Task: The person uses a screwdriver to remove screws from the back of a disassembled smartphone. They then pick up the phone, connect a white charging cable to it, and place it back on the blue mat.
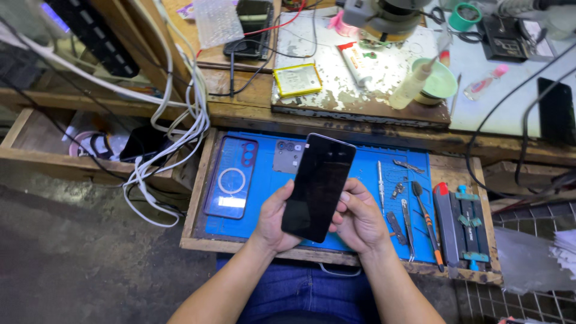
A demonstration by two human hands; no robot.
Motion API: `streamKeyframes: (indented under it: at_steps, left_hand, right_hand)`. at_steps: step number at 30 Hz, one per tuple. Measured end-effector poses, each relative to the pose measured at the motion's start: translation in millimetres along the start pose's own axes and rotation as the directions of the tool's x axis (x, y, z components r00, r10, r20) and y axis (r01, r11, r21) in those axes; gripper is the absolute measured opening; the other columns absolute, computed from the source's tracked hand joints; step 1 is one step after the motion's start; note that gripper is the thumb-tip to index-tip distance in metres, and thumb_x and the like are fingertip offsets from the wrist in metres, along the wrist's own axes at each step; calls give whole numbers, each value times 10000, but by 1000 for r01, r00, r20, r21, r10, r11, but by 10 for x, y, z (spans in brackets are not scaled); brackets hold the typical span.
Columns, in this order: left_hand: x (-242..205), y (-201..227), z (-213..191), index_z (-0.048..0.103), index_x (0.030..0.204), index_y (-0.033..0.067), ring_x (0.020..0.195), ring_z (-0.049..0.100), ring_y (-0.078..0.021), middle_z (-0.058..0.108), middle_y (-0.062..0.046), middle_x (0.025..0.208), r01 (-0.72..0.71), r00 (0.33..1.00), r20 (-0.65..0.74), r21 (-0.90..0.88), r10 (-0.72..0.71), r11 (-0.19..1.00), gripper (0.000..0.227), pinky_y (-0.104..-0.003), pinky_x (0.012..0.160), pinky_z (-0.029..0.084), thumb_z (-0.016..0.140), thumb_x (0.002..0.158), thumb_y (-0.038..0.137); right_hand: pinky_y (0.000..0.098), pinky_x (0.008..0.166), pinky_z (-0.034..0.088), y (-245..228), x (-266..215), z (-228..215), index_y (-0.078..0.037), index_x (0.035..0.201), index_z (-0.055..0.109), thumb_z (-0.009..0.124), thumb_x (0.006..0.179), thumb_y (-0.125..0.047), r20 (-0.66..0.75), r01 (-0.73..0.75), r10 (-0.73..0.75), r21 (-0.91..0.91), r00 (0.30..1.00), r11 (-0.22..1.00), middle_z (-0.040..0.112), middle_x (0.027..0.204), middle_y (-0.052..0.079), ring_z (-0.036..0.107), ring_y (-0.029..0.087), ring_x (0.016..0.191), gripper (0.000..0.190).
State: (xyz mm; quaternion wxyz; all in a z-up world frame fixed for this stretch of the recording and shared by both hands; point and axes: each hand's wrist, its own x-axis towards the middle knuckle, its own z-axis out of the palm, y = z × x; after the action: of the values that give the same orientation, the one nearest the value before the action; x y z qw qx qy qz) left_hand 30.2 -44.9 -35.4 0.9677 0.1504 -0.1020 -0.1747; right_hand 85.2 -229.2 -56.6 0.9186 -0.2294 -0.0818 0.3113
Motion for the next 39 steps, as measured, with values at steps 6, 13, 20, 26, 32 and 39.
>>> streamKeyframes:
  at_steps: [6,13,20,26,32,39]
  left_hand:
    - [-4,-24,-46,436,1516,-103,1138,693,-396,623,-321,1334,2,1000,10,-53,-2,999,751,-517,985,573,425,1103,524]
    - [-9,-42,-83,436,1521,-103,1139,692,-389,620,-324,1341,15,998,64,-68,-11,998,747,-498,1000,570,452,1107,519]
    - [-9,-39,-83,447,1512,-104,1130,695,-392,626,-317,1330,16,999,53,-48,-14,999,754,-505,997,569,457,1101,528]
    - [-12,-42,-82,458,1489,-97,1123,699,-393,637,-292,1314,17,1000,-1,-30,-17,999,746,-521,988,574,462,1082,528]
    - [-13,-33,-70,447,1509,-95,1127,699,-379,633,-317,1324,19,999,26,-33,-18,999,753,-511,998,570,468,1090,530]
    - [-15,-32,-64,440,1517,-99,1129,701,-371,630,-321,1330,16,999,34,-42,-14,999,759,-508,994,573,467,1091,529]
  right_hand:
    - [335,585,550,-31,-5,-6,-60,1139,665,661,1020,-89,50,4,-3,-20,999,1000,578,842,44,588,173,712,122]
    - [343,593,560,-41,-6,-53,-51,1162,677,678,1012,-98,82,-2,3,-23,997,1000,583,849,44,597,174,720,158]
    - [338,589,558,-50,-3,-37,-51,1164,674,677,1019,-96,84,-2,4,-30,996,1000,584,846,44,602,170,718,152]
    - [337,582,557,-49,1,-17,-51,1163,669,679,1016,-98,85,-4,6,-23,996,1000,584,839,43,612,171,712,154]
    - [341,586,560,-44,-2,18,-49,1146,663,688,1011,-102,98,-4,6,-18,995,1000,585,839,42,614,166,713,148]
    - [343,591,565,-44,-9,32,-47,1136,662,688,1019,-99,98,-5,7,-20,995,1000,585,845,45,612,167,716,130]
